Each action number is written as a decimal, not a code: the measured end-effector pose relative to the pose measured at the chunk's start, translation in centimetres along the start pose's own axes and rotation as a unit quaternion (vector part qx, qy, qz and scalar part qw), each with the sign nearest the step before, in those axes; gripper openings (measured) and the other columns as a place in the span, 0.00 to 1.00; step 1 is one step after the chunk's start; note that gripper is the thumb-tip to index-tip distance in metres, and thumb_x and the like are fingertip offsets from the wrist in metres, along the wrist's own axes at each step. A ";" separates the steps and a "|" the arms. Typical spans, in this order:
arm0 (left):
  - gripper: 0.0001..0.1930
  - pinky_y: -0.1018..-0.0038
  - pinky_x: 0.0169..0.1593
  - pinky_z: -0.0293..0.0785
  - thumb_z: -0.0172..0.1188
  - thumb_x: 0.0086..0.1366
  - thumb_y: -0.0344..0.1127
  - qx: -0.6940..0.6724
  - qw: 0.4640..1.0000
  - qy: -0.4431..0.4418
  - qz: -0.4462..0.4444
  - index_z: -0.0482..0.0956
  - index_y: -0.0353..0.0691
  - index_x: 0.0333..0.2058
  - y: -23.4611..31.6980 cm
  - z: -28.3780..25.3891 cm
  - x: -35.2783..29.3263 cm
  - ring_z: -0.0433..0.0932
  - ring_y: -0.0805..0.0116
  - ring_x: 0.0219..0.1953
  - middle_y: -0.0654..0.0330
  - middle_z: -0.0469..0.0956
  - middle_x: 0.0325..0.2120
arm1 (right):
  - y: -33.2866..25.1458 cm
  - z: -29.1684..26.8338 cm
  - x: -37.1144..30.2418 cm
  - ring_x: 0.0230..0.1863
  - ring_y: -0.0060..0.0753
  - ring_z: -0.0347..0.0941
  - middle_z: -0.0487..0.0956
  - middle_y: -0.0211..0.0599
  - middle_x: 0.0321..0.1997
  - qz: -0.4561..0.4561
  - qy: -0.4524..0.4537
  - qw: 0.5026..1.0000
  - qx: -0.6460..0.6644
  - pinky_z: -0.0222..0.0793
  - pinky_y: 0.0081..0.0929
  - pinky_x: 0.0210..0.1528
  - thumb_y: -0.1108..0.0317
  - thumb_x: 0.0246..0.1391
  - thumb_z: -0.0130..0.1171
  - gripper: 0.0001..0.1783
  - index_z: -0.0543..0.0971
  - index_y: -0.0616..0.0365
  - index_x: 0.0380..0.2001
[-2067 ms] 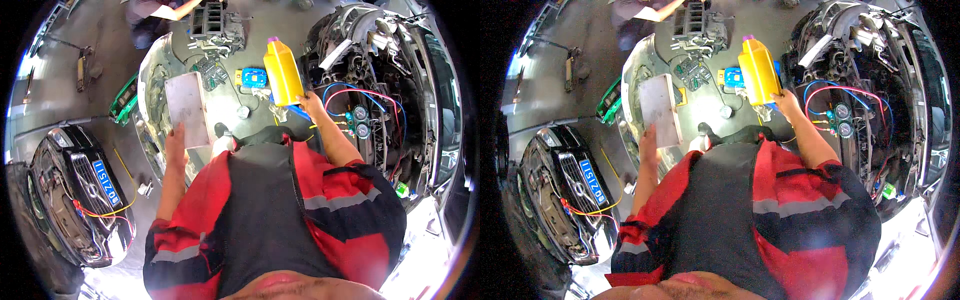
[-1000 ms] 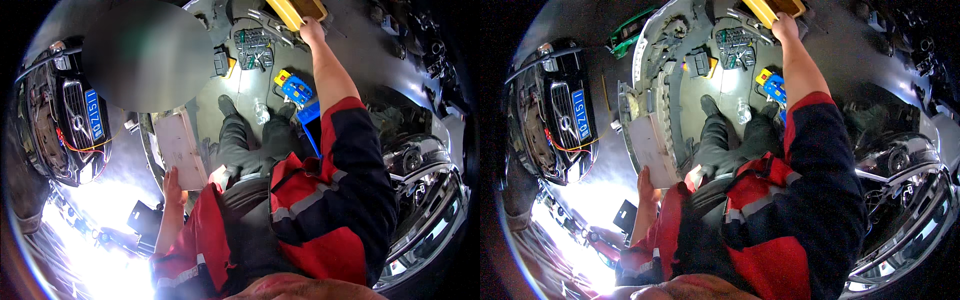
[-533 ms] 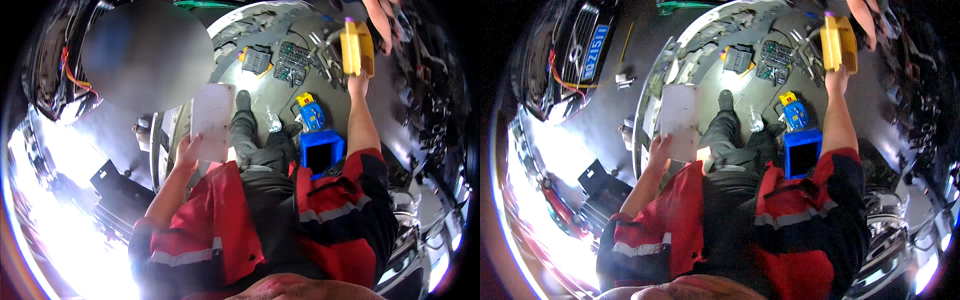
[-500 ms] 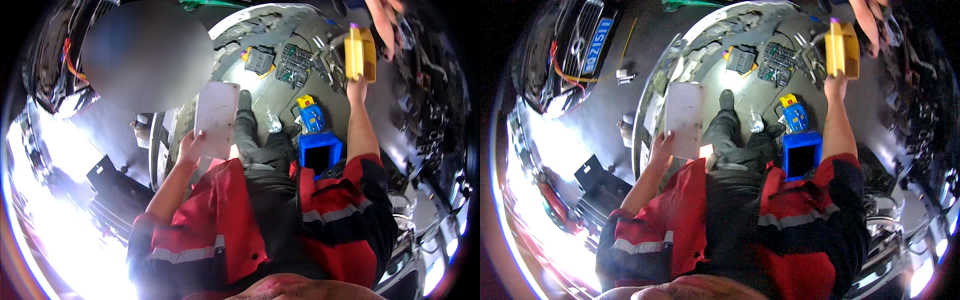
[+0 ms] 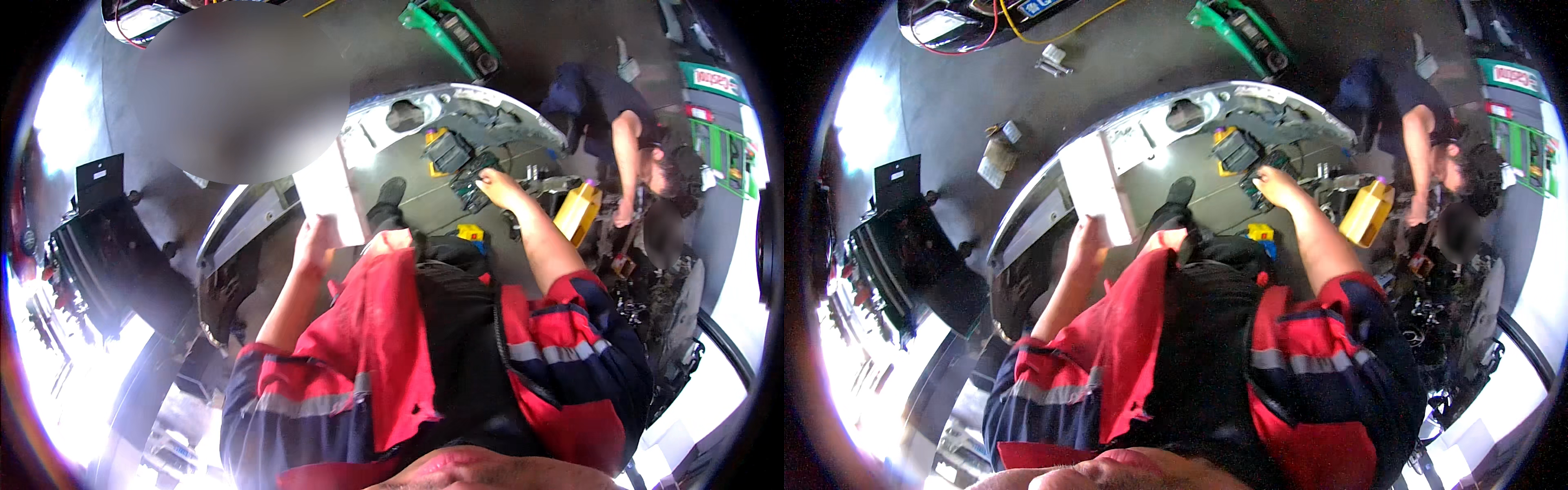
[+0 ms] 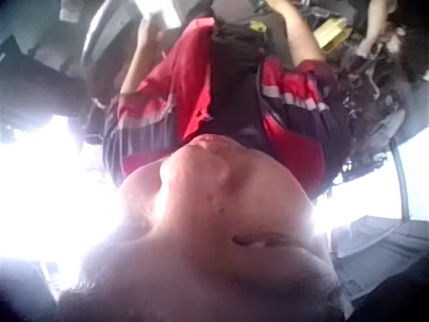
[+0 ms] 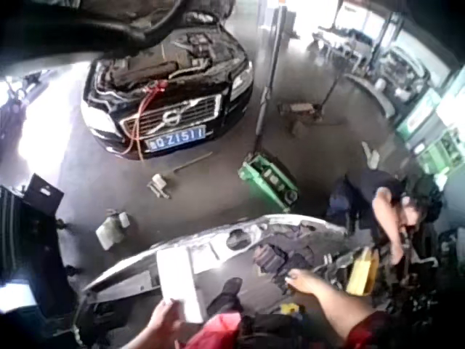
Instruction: The person manipulates a plastic casing component and points a light source at an auto part while a second person uses a screwdriver to adjust fastening elements on a radiator-style car component.
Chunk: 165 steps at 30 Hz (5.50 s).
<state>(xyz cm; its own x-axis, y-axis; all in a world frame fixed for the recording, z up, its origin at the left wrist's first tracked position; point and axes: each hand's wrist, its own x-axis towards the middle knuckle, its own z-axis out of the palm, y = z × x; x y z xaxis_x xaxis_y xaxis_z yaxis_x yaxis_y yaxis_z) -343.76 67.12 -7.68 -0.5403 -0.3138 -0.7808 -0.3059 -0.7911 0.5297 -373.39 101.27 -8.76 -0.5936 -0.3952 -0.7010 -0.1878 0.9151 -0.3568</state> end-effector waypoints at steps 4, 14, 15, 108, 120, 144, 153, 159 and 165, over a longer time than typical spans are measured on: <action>0.20 0.67 0.45 0.75 0.58 0.65 0.46 -0.118 0.992 0.008 0.050 0.69 0.38 0.48 2.7 -1.6 -3.7 0.76 0.68 0.40 0.62 0.75 0.39 | -4.7 -2.9 3.9 0.46 0.45 0.76 0.79 0.48 0.44 -0.036 0.034 0.999 -0.003 0.70 0.35 0.49 0.58 0.57 0.56 0.19 0.75 0.61 0.45; 0.19 0.68 0.42 0.73 0.59 0.64 0.48 -0.147 0.982 0.045 0.112 0.71 0.40 0.44 5.2 -1.4 -4.6 0.75 0.70 0.38 0.63 0.75 0.35 | -6.5 -1.6 7.9 0.40 0.29 0.76 0.80 0.39 0.38 -0.114 -0.024 0.991 0.069 0.70 0.29 0.45 0.60 0.57 0.58 0.17 0.76 0.63 0.42; 0.20 0.68 0.41 0.73 0.60 0.64 0.48 -0.136 0.982 0.075 0.108 0.70 0.40 0.45 5.3 -1.1 -4.8 0.75 0.69 0.38 0.62 0.76 0.36 | -6.3 -1.4 8.4 0.40 0.29 0.76 0.80 0.39 0.38 -0.123 -0.036 0.989 0.070 0.70 0.29 0.45 0.60 0.57 0.58 0.17 0.76 0.63 0.42; 0.30 0.59 0.57 0.65 0.54 0.64 0.55 -0.516 0.689 0.403 0.310 0.66 0.42 0.58 -3.4 -56.3 -10.4 0.70 0.57 0.56 0.58 0.71 0.55 | -54.5 38.3 15.9 0.51 0.33 0.73 0.78 0.33 0.49 -0.004 -0.166 0.779 0.605 0.65 0.31 0.57 0.54 0.60 0.53 0.19 0.76 0.56 0.47; 0.29 0.56 0.63 0.61 0.52 0.66 0.52 -0.538 0.721 0.323 0.294 0.65 0.41 0.59 -17.6 -48.7 -21.0 0.68 0.60 0.58 0.59 0.70 0.56 | -68.5 57.0 13.5 0.24 0.22 0.59 0.64 0.23 0.23 0.012 -0.222 0.827 0.516 0.55 0.22 0.22 0.53 0.52 0.63 0.13 0.72 0.46 0.27; 0.34 0.60 0.58 0.68 0.65 0.56 0.54 -0.604 0.738 0.237 0.188 0.69 0.37 0.54 -19.1 -40.7 -18.0 0.74 0.60 0.51 0.58 0.76 0.49 | -80.2 54.7 11.5 0.55 0.60 0.70 0.75 0.57 0.52 -0.436 -0.083 0.761 -0.474 0.63 0.49 0.58 0.35 0.60 0.34 0.41 0.78 0.67 0.46; 0.40 0.54 0.61 0.62 0.60 0.58 0.57 -0.575 0.767 0.206 0.198 0.60 0.37 0.61 -19.6 -40.9 -17.0 0.68 0.53 0.58 0.53 0.69 0.56 | -76.0 51.9 13.3 0.50 0.56 0.72 0.77 0.54 0.48 -0.617 0.056 0.694 -0.367 0.67 0.45 0.54 0.38 0.60 0.40 0.35 0.78 0.61 0.45; 0.32 0.61 0.57 0.68 0.61 0.60 0.53 -0.565 0.768 0.233 0.189 0.67 0.36 0.55 -17.5 -40.8 -18.7 0.74 0.59 0.51 0.57 0.75 0.49 | -72.2 47.7 13.3 0.66 0.53 0.57 0.64 0.54 0.62 -0.645 0.121 0.608 -0.446 0.54 0.46 0.65 0.45 0.58 0.48 0.36 0.62 0.58 0.62; 0.31 0.62 0.56 0.69 0.58 0.63 0.53 -0.524 0.794 0.252 0.178 0.67 0.33 0.55 -18.6 -41.7 -20.5 0.75 0.60 0.49 0.56 0.75 0.48 | -72.9 44.0 9.9 0.67 0.52 0.55 0.62 0.52 0.64 -0.586 0.040 0.675 -0.446 0.54 0.42 0.67 0.50 0.60 0.48 0.34 0.60 0.60 0.63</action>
<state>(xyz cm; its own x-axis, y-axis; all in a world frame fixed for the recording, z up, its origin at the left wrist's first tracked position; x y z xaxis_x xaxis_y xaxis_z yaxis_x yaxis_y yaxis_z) -294.35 66.35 -15.36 0.0168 -0.5770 -0.8166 0.7595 -0.5238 0.3857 -331.16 27.07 -16.87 0.3391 -0.9164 -0.2125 -0.9405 -0.3252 -0.0986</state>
